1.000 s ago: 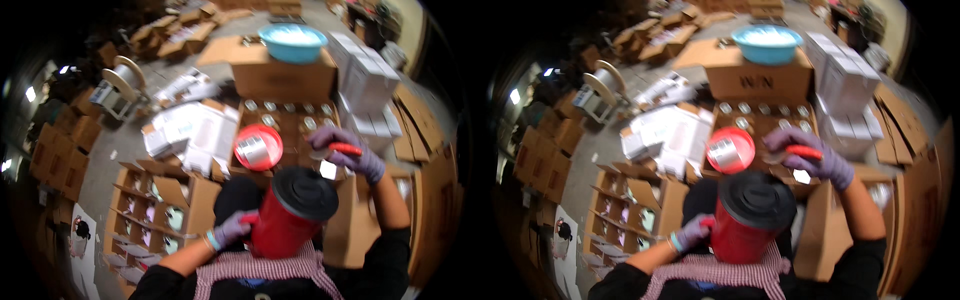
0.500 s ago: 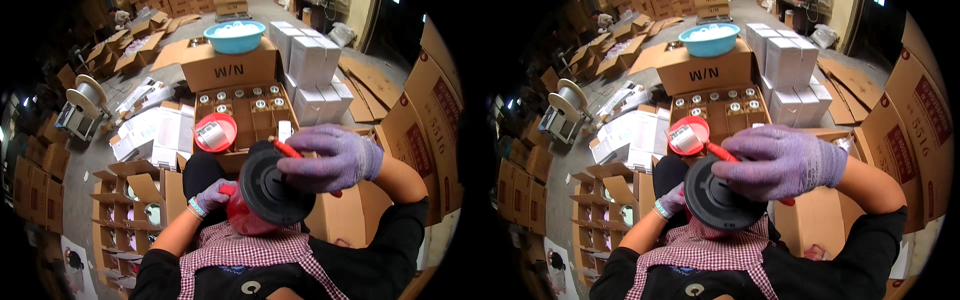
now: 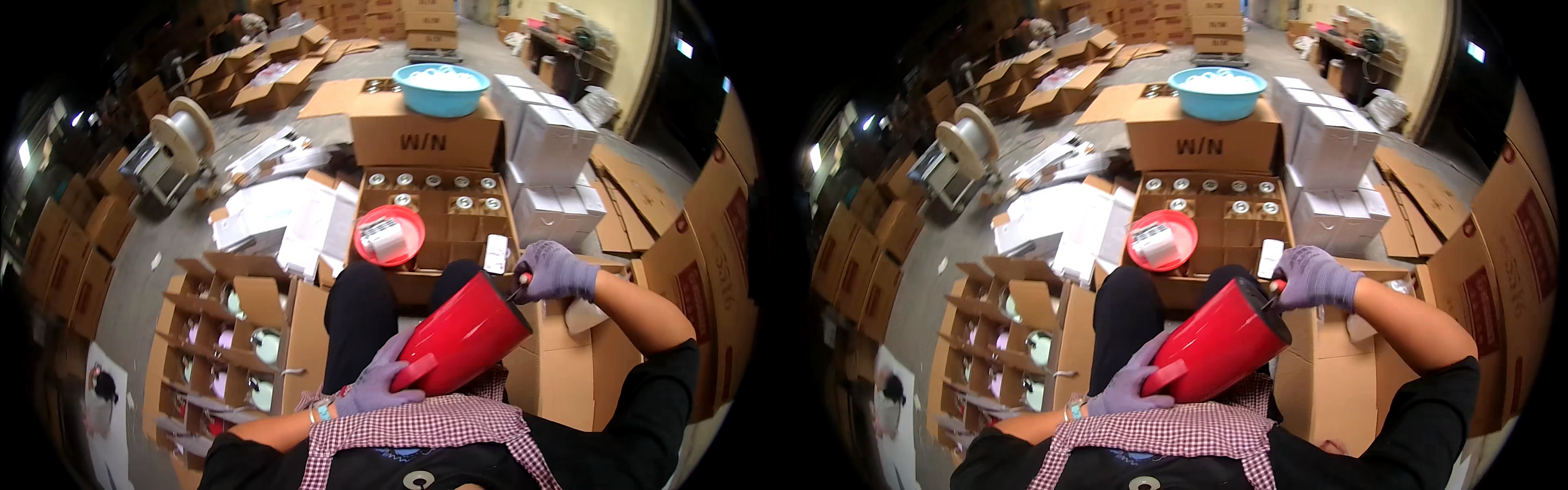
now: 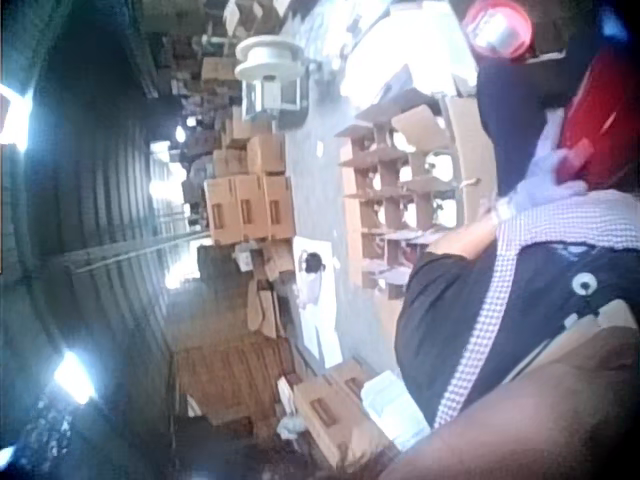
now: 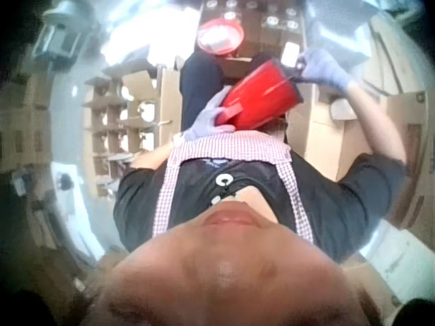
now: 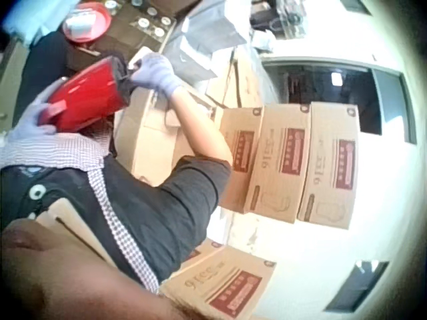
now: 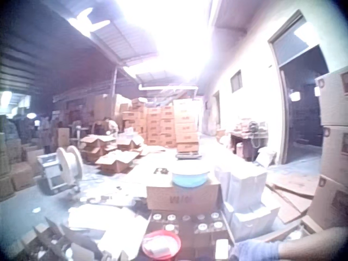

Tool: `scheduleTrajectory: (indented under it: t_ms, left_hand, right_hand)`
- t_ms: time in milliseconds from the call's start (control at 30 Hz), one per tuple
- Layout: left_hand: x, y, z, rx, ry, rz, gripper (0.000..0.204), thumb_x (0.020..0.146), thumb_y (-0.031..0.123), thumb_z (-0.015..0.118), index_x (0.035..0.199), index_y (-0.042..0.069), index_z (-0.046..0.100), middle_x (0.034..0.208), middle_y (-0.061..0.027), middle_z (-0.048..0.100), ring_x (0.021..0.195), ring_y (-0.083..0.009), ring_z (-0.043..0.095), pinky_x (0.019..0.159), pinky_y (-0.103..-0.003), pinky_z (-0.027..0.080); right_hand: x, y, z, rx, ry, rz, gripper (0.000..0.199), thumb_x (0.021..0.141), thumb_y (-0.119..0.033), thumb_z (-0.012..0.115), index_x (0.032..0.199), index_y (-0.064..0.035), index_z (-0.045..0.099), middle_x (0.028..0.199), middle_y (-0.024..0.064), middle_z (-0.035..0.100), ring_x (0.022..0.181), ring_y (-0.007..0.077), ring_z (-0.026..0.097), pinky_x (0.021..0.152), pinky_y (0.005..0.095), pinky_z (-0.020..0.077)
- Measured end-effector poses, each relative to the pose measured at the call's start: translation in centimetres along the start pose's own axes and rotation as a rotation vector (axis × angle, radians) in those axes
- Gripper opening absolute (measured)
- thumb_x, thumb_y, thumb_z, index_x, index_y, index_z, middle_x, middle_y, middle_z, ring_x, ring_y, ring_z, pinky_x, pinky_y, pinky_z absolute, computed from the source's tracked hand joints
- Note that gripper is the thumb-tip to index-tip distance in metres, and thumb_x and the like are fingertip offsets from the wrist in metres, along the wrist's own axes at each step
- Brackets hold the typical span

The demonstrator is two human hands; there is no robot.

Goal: The person assembles red and white kettles by inserting internal components, screwing on lids, and attaching spouts. They then place the assembled kettles into a cardboard box.

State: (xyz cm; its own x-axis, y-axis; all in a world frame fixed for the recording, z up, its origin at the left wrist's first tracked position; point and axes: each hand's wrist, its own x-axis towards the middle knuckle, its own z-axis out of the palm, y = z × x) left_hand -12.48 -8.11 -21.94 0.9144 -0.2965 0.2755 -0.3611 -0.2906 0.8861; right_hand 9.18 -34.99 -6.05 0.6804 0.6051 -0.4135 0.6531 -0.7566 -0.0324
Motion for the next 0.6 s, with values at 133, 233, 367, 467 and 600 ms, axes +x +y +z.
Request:
scheduleTrajectory:
  t_ms: [133, 233, 367, 467, 600]
  left_hand:
    - [1.2, -0.8, -1.2, -0.265, 0.102, -0.376, 0.059, 0.086, 0.038, 0.072, 0.125, -0.004, 0.063, 0.161, -0.0193, 0.022, 0.133, -0.0318, 0.048, 0.110, -0.036, 0.039]
    - [1.2, -3.3, 0.2, -0.317, 0.301, -0.331, 0.068, 0.087, 0.041, 0.071, 0.133, -0.006, 0.056, 0.163, -0.0188, 0.016, 0.134, -0.0312, 0.048, 0.109, -0.035, 0.039]
    - [0.6, -4.8, 1.4, 0.089, 0.043, -0.359, 0.072, 0.085, 0.052, 0.069, 0.134, 0.003, 0.047, 0.160, -0.0325, -0.010, 0.148, -0.0501, -0.001, 0.120, -0.052, 0.011]
    - [0.3, -5.1, 0.9, 0.099, 0.031, -0.248, 0.061, 0.085, 0.050, 0.070, 0.124, 0.006, 0.053, 0.158, -0.0340, -0.008, 0.146, -0.0527, 0.003, 0.118, -0.057, 0.014]
    - [2.7, -2.7, -5.3, 0.007, 0.009, -0.341, 0.039, 0.087, 0.027, 0.072, 0.117, 0.007, 0.058, 0.150, -0.0275, 0.032, 0.135, -0.0411, 0.042, 0.110, -0.045, 0.037]
  right_hand:
    - [7.4, 3.5, 0.5, 0.531, -0.197, 0.195, 0.025, 0.069, -0.031, 0.079, 0.078, -0.0087, 0.074, 0.065, 0.0083, 0.068, 0.057, 0.0195, 0.065, 0.060, 0.0319, 0.0546]
    - [14.5, 5.6, 1.5, 1.086, -0.048, 0.089, 0.027, 0.071, -0.027, 0.079, 0.079, -0.0021, 0.073, 0.059, 0.0046, 0.064, 0.050, 0.0150, 0.061, 0.047, 0.0281, 0.0490]
    - [27.0, 4.6, 6.3, 0.716, 0.172, 0.170, 0.028, 0.068, -0.029, 0.075, 0.076, -0.0016, 0.074, 0.067, 0.0093, 0.070, 0.057, 0.0176, 0.068, 0.054, 0.0311, 0.0544]
    - [35.2, 3.1, 10.7, 0.618, 0.110, 0.179, 0.029, 0.065, -0.031, 0.073, 0.072, -0.0034, 0.075, 0.074, 0.0137, 0.073, 0.070, 0.0240, 0.072, 0.068, 0.0357, 0.0577]
    - [41.3, 2.7, 13.9, 0.499, 0.228, 0.169, 0.034, 0.072, -0.034, 0.067, 0.090, -0.0066, 0.077, 0.097, 0.0204, 0.072, 0.096, 0.0330, 0.070, 0.087, 0.0395, 0.0545]
